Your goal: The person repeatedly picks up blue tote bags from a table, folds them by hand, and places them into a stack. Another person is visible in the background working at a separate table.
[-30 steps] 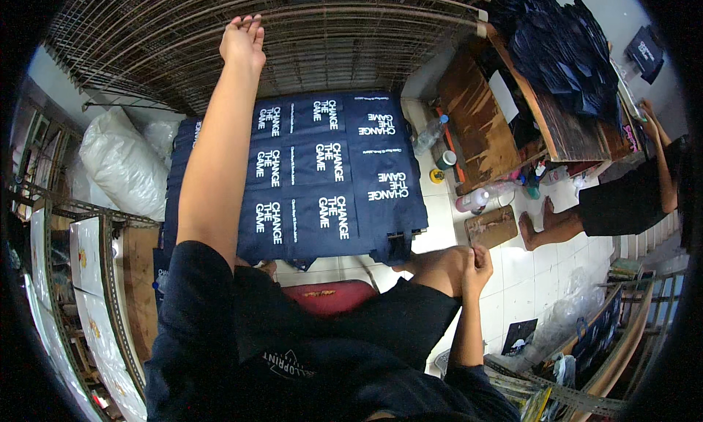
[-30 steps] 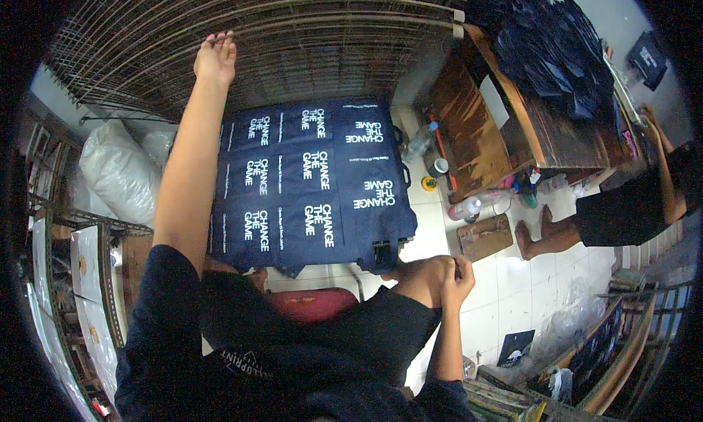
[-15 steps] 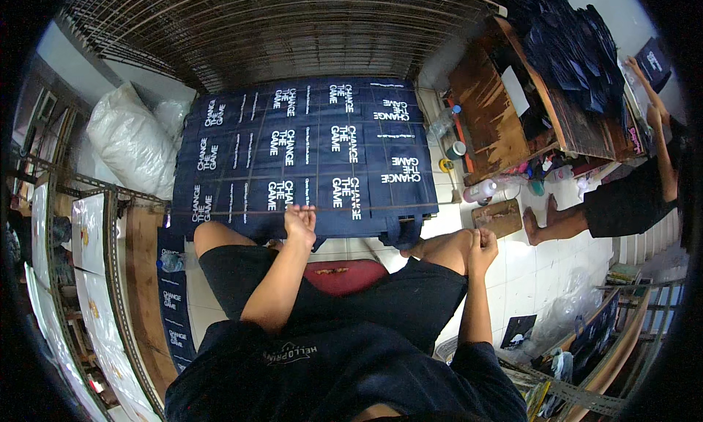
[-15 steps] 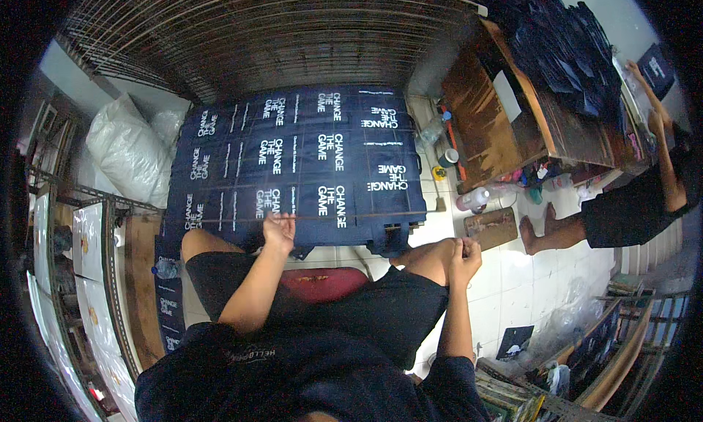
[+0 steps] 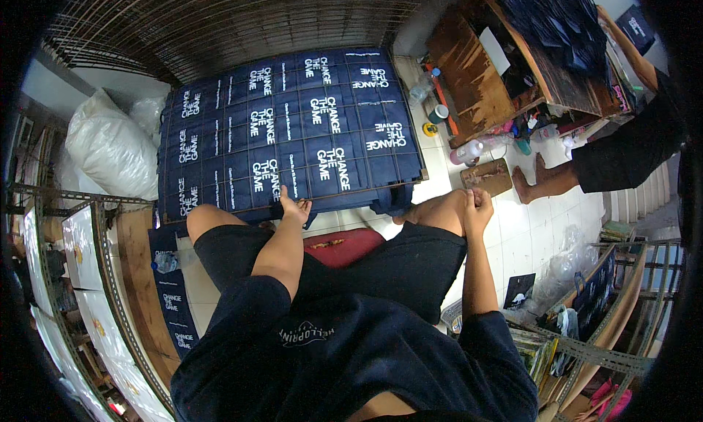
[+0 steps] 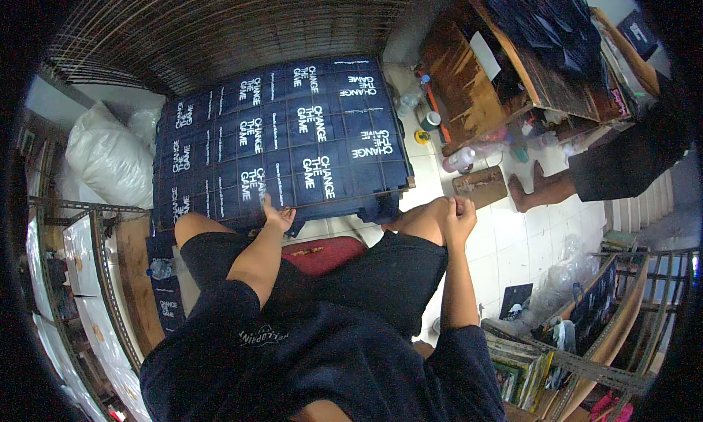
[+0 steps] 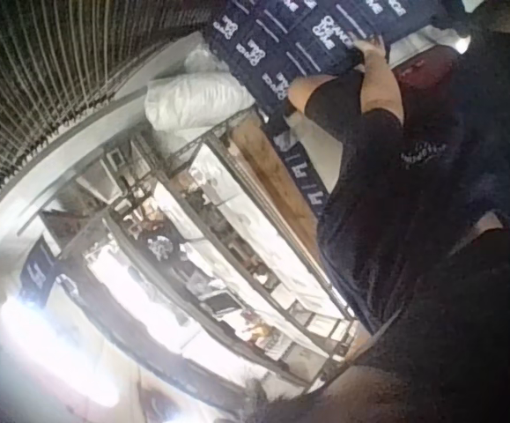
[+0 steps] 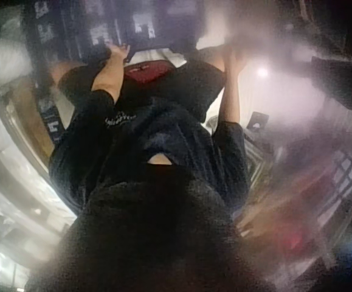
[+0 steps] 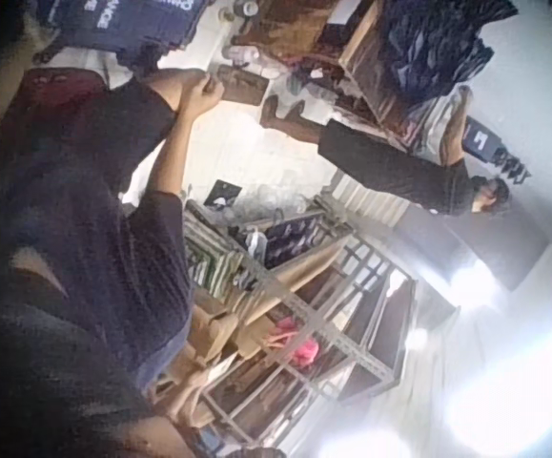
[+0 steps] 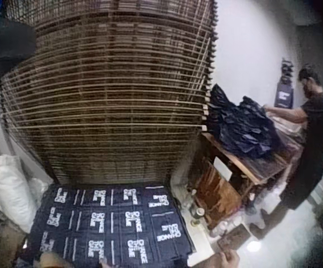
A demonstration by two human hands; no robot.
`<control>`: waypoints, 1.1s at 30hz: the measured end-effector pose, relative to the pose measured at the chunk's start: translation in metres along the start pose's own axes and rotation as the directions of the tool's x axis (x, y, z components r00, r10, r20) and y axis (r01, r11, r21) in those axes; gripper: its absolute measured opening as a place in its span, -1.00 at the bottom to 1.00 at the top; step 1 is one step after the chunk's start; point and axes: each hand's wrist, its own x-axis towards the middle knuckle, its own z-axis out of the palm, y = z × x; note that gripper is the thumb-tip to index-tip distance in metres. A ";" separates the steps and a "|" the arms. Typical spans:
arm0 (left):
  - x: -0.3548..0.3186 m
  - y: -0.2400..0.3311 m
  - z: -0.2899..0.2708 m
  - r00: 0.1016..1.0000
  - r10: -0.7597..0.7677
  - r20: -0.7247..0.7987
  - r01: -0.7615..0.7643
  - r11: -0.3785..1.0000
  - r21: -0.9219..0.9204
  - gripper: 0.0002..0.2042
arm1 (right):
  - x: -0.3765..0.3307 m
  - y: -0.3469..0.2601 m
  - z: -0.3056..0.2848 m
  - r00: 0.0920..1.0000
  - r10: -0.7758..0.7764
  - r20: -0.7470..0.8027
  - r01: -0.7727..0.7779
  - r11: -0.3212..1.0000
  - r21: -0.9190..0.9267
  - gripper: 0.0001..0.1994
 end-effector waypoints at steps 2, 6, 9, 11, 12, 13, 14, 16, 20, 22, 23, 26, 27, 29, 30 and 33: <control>-0.002 -0.001 0.004 0.999 0.040 -0.004 -0.039 0.986 0.162 -0.19 | 0.000 -0.004 0.001 1.000 -0.010 0.004 0.010 1.000 -0.013 -0.89; -0.063 0.001 0.042 0.952 0.114 0.285 -0.205 0.927 0.314 -0.28 | 0.000 -0.014 0.002 1.000 0.002 0.013 -0.001 0.997 -0.074 -0.88; -0.160 0.004 0.070 0.810 0.018 0.586 -0.272 0.897 0.348 -0.49 | -0.001 -0.007 0.011 0.999 -0.034 0.020 0.035 0.998 -0.055 -0.87; -0.230 0.004 0.063 0.628 -0.044 0.777 -0.439 0.805 0.400 -0.54 | 0.002 0.001 0.018 0.998 -0.061 0.035 0.062 0.997 -0.046 -0.87; -0.249 0.005 0.054 0.517 -0.129 0.846 -0.570 0.686 0.453 -0.58 | 0.004 0.004 0.021 0.997 -0.063 0.050 0.066 0.996 -0.055 -0.87; -0.258 -0.001 0.039 0.396 -0.146 0.907 -0.661 0.640 0.392 -0.55 | 0.005 0.005 0.025 0.996 -0.064 0.068 0.068 0.996 -0.059 -0.87; -0.264 -0.001 0.027 0.323 -0.192 0.927 -0.757 0.534 0.375 -0.54 | 0.006 0.004 0.027 0.994 -0.077 0.074 0.082 0.994 -0.068 -0.88; -0.258 0.002 0.007 0.317 -0.273 0.908 -0.863 0.315 0.396 -0.51 | 0.006 0.004 0.030 0.992 -0.098 0.073 0.104 0.991 -0.089 -0.89; -0.175 -0.006 -0.027 0.526 -0.170 0.833 -0.803 -0.422 0.421 -0.41 | 0.006 0.013 0.034 0.994 -0.045 0.100 0.054 0.995 -0.087 -0.90; -0.162 -0.003 -0.025 0.515 -0.174 0.839 -0.771 -0.522 0.365 -0.40 | 0.006 0.018 0.034 0.992 -0.051 0.112 0.063 0.992 -0.106 -0.90; -0.160 -0.001 -0.015 0.542 -0.209 0.814 -0.807 -0.399 0.435 -0.40 | 0.006 0.019 0.036 0.991 -0.057 0.120 0.070 0.991 -0.110 -0.91; -0.157 -0.002 -0.004 0.595 -0.216 0.774 -0.798 -0.267 0.540 -0.38 | 0.007 0.036 0.036 0.991 -0.035 0.126 0.054 0.987 -0.149 -0.91; -0.153 -0.004 -0.004 0.614 -0.196 0.765 -0.784 -0.262 0.562 -0.37 | 0.007 0.037 0.036 0.992 -0.030 0.122 0.046 0.990 -0.130 -0.91; -0.148 -0.006 -0.008 0.589 -0.196 0.784 -0.777 -0.405 0.482 -0.37 | 0.005 0.033 0.042 0.993 -0.018 0.117 0.028 0.995 -0.091 -0.91; -0.146 -0.008 -0.011 0.582 -0.208 0.787 -0.772 -0.447 0.452 -0.38 | 0.005 0.027 0.043 0.992 -0.039 0.117 0.049 0.995 -0.089 -0.91; -0.144 -0.013 -0.015 0.547 -0.211 0.810 -0.783 -0.472 0.406 -0.39 | 0.004 0.017 0.044 0.991 -0.073 0.115 0.083 0.993 -0.087 -0.91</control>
